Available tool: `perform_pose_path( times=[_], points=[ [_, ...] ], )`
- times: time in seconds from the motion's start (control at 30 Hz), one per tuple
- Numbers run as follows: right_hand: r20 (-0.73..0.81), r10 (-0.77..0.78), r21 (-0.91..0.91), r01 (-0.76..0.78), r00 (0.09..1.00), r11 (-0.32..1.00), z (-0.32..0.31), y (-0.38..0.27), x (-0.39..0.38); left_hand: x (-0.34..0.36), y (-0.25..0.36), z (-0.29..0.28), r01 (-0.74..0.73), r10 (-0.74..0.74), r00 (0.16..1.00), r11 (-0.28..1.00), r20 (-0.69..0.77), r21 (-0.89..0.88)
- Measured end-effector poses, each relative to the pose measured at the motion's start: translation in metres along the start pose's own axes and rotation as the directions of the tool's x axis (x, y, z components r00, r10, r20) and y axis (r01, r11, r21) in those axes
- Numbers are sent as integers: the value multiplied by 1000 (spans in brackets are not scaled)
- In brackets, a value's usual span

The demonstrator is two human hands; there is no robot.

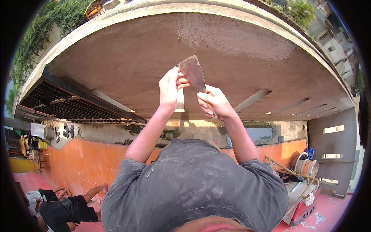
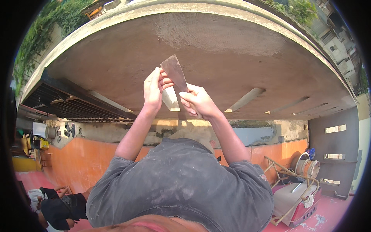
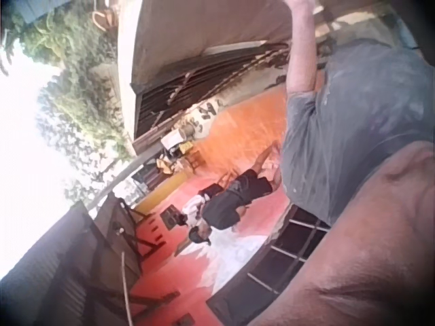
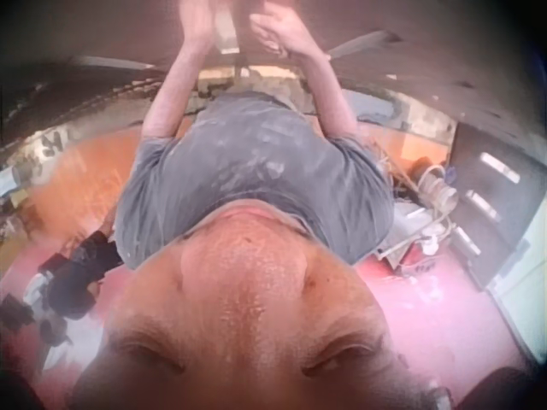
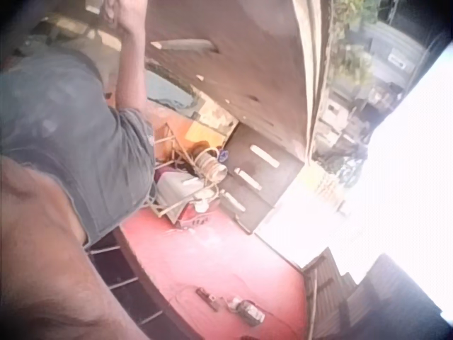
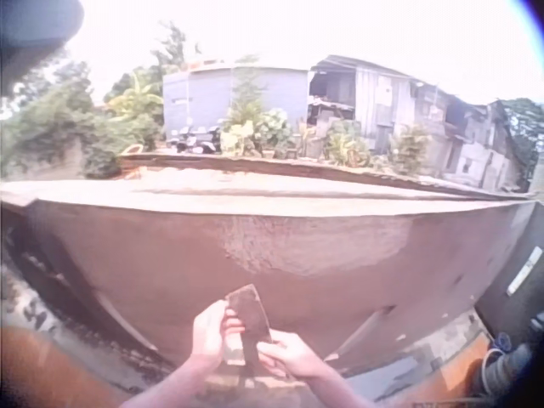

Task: The person uses a trowel to smooth a wet concrete ceiling surface. They repeatedly scrape and level the material across the overhead area, occasionally wiping the tool with their hand.

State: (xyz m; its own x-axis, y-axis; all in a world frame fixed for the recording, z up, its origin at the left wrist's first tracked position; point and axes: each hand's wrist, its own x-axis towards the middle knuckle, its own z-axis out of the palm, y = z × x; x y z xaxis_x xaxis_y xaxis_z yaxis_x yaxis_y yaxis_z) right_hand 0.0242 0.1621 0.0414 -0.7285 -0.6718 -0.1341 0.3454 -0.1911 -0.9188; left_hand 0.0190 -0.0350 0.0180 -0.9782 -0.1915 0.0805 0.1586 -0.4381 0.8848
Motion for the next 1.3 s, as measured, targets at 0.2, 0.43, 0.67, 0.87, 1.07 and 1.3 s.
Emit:
perform_pose_path(
  times=[0.2, 0.43, 0.67, 0.87, 1.07, 1.3],
  points=[
    [-213, -50, 0, 51, 976, 999, -36, 17, -48, -32, -66, 36, -562, 573, 813, 726, 104, 395],
    [-218, -60, 42, 71, 974, 997, -74, -5, -73, -33, -90, 95, -749, 598, 634, 316, 491, 582],
    [-249, -169, -93, 150, 954, 984, -117, -23, -103, -29, -103, 142, -750, 576, 647, 359, 500, 556],
    [-351, -371, -202, 317, 860, 927, -164, -20, -122, -35, -116, 176, -297, 126, 906, 870, 403, 395],
    [-428, -544, -282, 464, 722, 839, -174, -21, -122, -48, -145, 200, -49, -211, 783, 917, 586, 396],
    [-423, -622, -454, 439, 659, 775, -181, -25, -130, -50, -156, 225, 301, -420, 723, 906, 549, 297]
  ],
)
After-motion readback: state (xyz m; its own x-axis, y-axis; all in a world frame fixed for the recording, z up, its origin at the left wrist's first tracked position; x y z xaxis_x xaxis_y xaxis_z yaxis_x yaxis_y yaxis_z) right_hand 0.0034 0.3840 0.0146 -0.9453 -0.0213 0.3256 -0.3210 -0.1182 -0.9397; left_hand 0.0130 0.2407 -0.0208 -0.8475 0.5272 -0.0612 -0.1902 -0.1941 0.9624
